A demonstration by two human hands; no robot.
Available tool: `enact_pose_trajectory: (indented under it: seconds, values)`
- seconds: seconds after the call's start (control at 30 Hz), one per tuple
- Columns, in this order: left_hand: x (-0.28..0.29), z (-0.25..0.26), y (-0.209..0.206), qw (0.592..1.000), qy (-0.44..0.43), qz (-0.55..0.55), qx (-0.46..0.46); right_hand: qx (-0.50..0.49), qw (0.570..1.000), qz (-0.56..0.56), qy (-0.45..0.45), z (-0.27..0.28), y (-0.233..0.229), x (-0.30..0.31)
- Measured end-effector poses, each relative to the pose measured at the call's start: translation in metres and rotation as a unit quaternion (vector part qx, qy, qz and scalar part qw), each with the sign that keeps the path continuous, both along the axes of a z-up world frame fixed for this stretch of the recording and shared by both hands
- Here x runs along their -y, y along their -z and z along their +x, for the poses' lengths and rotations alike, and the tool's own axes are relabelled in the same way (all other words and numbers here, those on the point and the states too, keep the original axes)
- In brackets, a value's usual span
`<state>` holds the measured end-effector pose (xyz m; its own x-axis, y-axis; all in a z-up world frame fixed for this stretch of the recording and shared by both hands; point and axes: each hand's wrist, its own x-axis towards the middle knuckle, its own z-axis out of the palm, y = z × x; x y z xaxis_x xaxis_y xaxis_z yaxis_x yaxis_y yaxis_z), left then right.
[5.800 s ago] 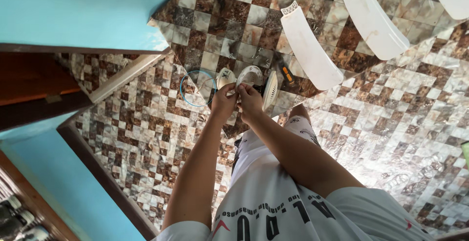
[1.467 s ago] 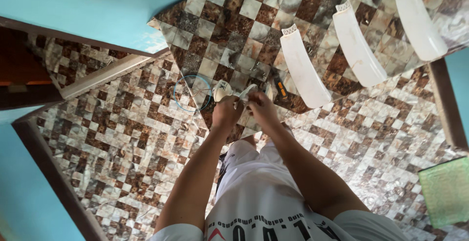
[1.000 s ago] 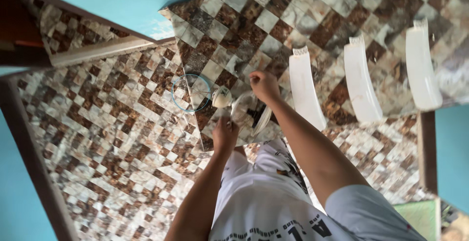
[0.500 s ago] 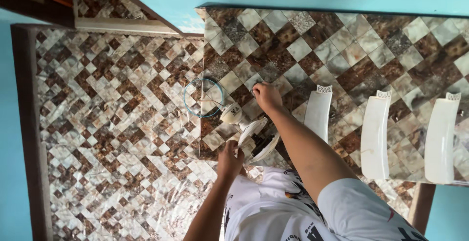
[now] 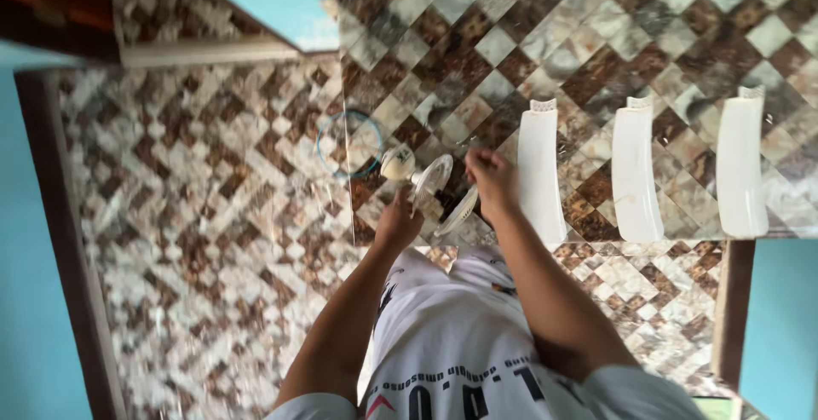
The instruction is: The person disassembles a white electric fan by removing the front grille and fan blades, then reassembles it by reattaching the blades and securing the grille. The person uses a screwdriver to loosen and tighten screws during the process.
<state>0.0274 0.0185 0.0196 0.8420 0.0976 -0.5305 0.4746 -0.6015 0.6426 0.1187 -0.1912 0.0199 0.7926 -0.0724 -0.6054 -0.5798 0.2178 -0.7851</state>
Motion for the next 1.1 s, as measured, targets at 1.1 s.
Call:
enact_pose_trajectory:
  seconds: [1.1]
  values:
    - [-0.041,0.044,-0.007,0.998,0.05,-0.045,0.022,-0.162,0.945,0.18,0.218,-0.105,0.037,-0.146]
